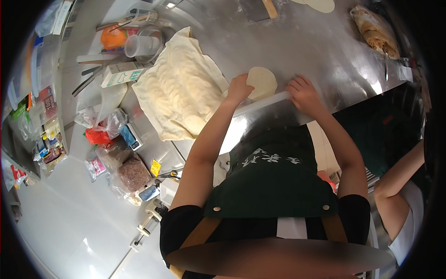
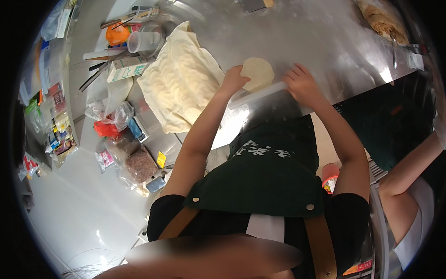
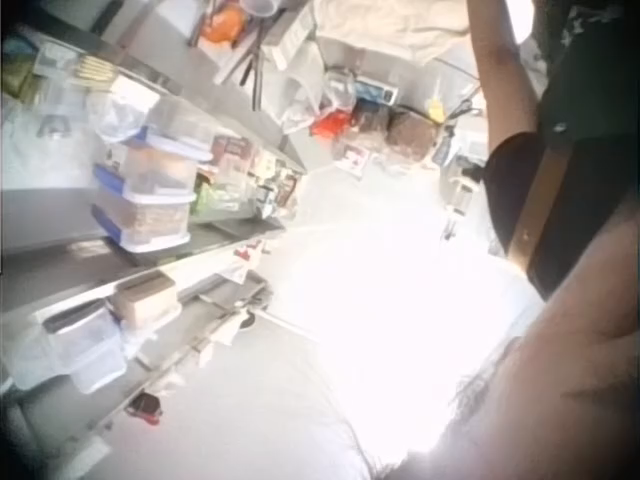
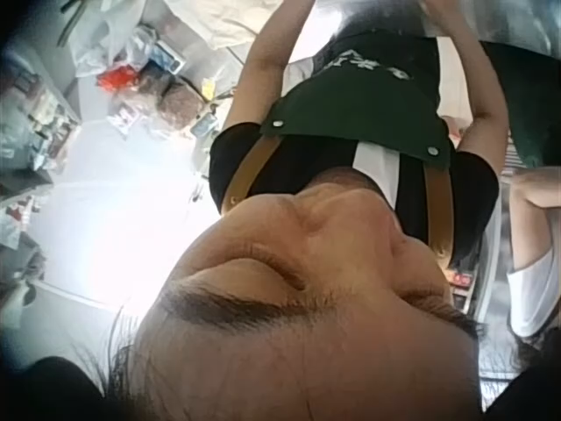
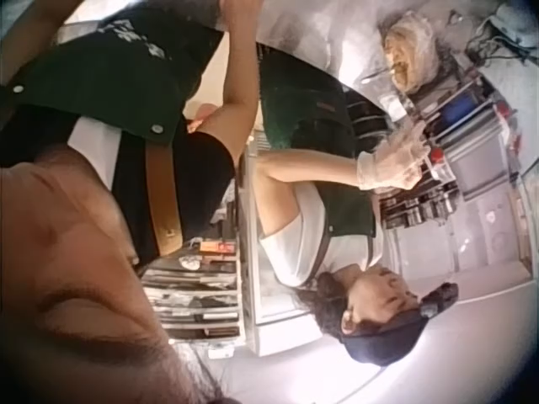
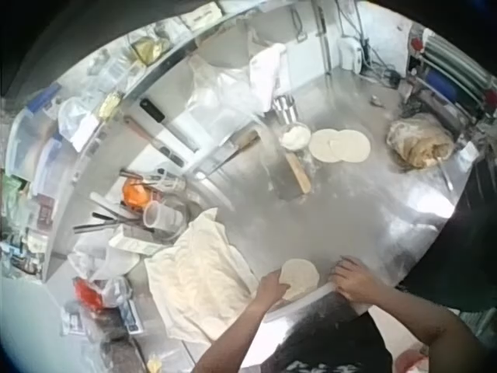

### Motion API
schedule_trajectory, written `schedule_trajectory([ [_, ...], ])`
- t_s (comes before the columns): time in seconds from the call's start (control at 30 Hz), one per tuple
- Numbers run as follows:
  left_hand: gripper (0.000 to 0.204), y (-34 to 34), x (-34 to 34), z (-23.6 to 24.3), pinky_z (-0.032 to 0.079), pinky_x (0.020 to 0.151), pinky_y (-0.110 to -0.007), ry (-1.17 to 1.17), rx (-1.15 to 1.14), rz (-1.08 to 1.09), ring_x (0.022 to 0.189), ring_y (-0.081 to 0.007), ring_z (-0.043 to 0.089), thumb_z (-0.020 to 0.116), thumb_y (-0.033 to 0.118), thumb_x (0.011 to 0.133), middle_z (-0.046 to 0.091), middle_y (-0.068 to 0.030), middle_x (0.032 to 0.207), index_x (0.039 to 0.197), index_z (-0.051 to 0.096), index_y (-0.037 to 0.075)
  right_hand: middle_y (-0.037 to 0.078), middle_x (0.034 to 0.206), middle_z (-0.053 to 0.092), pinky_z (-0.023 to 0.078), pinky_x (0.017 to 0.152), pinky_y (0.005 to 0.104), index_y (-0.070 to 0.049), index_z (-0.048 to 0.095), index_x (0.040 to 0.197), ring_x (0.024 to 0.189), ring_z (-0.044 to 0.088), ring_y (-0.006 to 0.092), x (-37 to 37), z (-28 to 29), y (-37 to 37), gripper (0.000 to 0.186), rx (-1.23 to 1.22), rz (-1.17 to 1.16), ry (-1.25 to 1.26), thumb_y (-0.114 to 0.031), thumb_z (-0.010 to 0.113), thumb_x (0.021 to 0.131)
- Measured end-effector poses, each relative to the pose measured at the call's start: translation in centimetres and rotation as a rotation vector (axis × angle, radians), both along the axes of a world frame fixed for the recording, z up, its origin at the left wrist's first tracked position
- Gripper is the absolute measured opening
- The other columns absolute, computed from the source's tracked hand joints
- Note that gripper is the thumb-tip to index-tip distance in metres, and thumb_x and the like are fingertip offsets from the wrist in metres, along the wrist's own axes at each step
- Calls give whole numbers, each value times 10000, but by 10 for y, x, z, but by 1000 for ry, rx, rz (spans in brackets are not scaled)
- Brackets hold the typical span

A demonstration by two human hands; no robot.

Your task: Rolling out small pieces of dough into flat circles using a rolling pin on a stainless steel counter.

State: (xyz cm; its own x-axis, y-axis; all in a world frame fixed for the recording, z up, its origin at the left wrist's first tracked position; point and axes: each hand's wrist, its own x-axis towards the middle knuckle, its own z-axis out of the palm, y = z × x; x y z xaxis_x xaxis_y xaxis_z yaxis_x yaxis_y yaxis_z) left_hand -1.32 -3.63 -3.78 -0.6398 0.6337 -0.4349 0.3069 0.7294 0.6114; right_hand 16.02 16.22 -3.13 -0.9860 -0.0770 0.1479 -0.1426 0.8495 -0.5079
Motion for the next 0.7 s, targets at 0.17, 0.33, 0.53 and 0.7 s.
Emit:
schedule_trajectory([
  [0.17, 332, 5, -7, -9, 492, 754, -386, -37, 125, 87, 846, -346, 625, 703, 131, 636, 652, -190, 895, 946, 654, 22, 109, 1040, 542, 308, 1018, 457, -49, 557, 1007, 1065, 479, 288, -45, -4, -8, 383, 25, 71, -81, -216, 687, 688],
  [0.33, 316, 12, -22, -25, 497, 717, -362, -174, 128, 175, 794, -314, 637, 707, 170, 630, 658, -174, 850, 904, 665, 17, 154, 1257, 468, 276, 1036, 467, -16, 530, 1123, 1193, 419, 300, -49, -29, -31, 429, 223, -249, 15, -299, 579, 805],
  [0.53, 326, 28, -25, -13, 488, 686, -341, -174, 42, -13, 757, -254, 647, 704, 201, 639, 658, -164, 798, 895, 667, 4, 181, 1345, 401, 275, 1032, 487, -1, 418, 1270, 1250, 373, 329, -101, -23, -26, 513, 286, -314, -74, -267, 524, 845],
  [0.7, 298, 31, -25, -10, 492, 741, -388, 32, -157, -204, 829, -318, 630, 694, 228, 646, 654, -172, 855, 882, 671, 48, 175, 1380, 362, 258, 1049, 476, -8, 410, 1283, 1278, 338, 318, -86, -34, -32, 525, 250, -321, -56, -282, 522, 850],
])
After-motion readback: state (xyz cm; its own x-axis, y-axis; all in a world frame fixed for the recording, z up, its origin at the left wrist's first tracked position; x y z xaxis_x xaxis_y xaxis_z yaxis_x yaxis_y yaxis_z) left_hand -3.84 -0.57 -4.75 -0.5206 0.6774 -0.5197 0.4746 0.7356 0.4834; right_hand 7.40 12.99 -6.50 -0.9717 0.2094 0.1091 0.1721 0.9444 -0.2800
